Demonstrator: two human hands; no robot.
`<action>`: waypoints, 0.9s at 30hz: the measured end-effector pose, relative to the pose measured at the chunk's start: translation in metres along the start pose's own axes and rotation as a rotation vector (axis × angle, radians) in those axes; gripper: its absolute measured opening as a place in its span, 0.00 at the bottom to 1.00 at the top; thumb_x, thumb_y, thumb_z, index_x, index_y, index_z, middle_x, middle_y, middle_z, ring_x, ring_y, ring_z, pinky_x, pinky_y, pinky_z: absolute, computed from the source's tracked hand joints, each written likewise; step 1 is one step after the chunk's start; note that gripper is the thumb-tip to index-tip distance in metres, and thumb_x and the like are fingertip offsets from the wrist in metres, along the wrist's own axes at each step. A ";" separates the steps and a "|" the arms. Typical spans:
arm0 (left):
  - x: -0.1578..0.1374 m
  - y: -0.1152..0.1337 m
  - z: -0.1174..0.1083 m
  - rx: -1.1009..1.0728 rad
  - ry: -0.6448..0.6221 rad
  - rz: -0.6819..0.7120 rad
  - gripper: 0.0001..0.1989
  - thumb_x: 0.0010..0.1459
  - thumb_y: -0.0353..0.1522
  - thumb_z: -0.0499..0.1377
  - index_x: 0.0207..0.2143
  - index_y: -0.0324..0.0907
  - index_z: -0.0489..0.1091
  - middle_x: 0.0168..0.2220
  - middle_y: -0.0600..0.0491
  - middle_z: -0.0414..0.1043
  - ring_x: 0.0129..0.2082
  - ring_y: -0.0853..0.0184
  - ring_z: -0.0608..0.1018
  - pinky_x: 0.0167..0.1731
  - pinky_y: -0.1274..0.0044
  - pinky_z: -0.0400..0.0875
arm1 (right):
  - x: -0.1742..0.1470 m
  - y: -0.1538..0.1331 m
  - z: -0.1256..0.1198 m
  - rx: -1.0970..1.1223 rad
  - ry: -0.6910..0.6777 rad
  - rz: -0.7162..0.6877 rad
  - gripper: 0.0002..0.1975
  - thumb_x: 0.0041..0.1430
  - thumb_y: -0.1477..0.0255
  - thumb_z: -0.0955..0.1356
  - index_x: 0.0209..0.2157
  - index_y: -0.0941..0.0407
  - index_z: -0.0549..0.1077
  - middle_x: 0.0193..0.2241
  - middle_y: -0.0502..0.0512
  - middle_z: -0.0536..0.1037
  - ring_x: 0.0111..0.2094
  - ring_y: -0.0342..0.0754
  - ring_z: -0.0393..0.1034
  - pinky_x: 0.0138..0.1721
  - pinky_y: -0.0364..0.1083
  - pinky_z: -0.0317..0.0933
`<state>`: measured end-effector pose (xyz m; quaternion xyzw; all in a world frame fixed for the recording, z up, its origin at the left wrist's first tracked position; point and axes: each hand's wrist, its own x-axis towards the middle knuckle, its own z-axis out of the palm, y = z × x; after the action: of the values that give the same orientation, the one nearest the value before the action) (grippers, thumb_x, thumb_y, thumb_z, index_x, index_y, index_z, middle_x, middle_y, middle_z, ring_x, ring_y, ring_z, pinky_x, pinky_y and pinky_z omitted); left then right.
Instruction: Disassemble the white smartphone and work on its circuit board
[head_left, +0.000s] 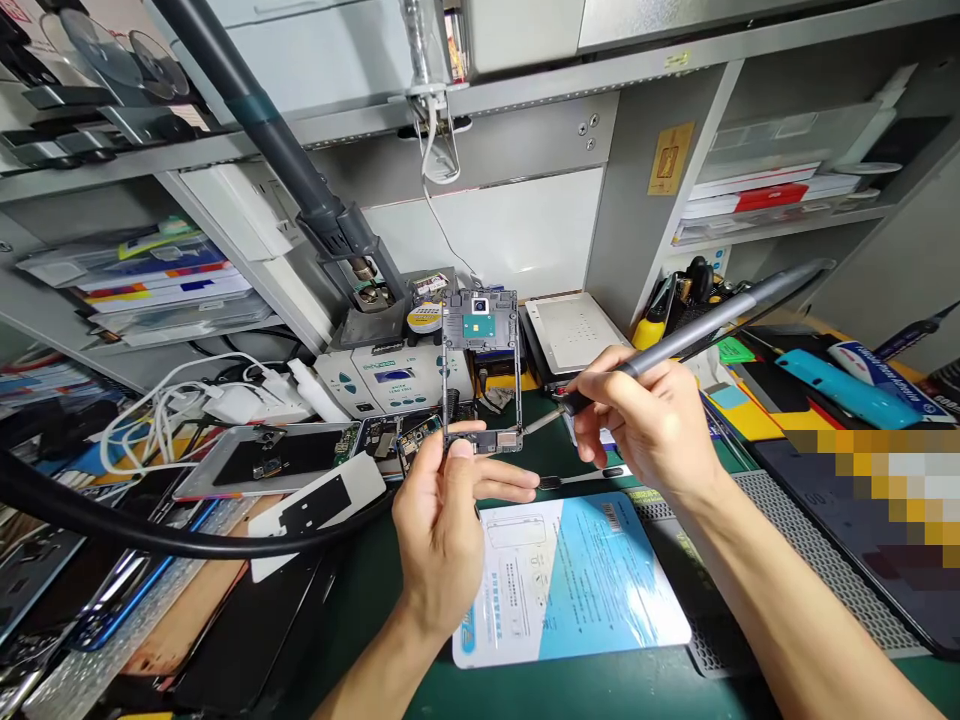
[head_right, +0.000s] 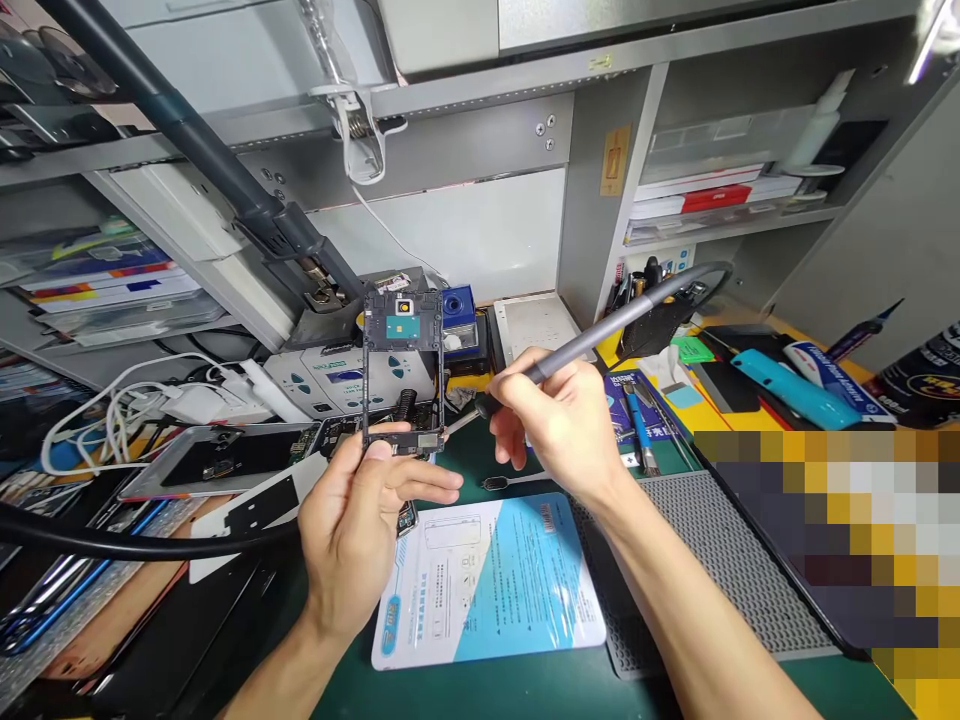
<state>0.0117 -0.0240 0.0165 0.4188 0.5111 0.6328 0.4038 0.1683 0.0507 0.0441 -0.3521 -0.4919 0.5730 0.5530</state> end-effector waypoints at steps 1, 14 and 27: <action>0.000 0.000 0.000 0.002 0.001 -0.001 0.13 0.69 0.38 0.49 0.47 0.39 0.65 0.24 0.50 0.80 0.25 0.58 0.83 0.28 0.68 0.80 | 0.000 0.000 0.000 0.003 0.000 -0.005 0.07 0.50 0.73 0.70 0.21 0.56 0.72 0.12 0.49 0.74 0.09 0.46 0.67 0.07 0.40 0.57; -0.001 0.001 -0.001 0.007 0.007 0.021 0.11 0.69 0.37 0.49 0.46 0.40 0.65 0.23 0.51 0.80 0.24 0.58 0.83 0.27 0.68 0.80 | -0.001 -0.001 0.005 0.019 -0.028 0.009 0.06 0.50 0.72 0.70 0.22 0.56 0.72 0.12 0.49 0.74 0.09 0.45 0.66 0.07 0.40 0.57; -0.004 0.002 0.001 0.034 -0.008 0.059 0.11 0.70 0.37 0.49 0.46 0.40 0.64 0.26 0.51 0.81 0.25 0.60 0.84 0.29 0.69 0.80 | -0.004 -0.001 0.009 -0.006 -0.044 -0.011 0.06 0.50 0.72 0.70 0.22 0.56 0.71 0.11 0.47 0.73 0.09 0.44 0.66 0.08 0.39 0.57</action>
<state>0.0135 -0.0273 0.0180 0.4429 0.5076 0.6339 0.3798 0.1608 0.0453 0.0468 -0.3385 -0.5074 0.5760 0.5442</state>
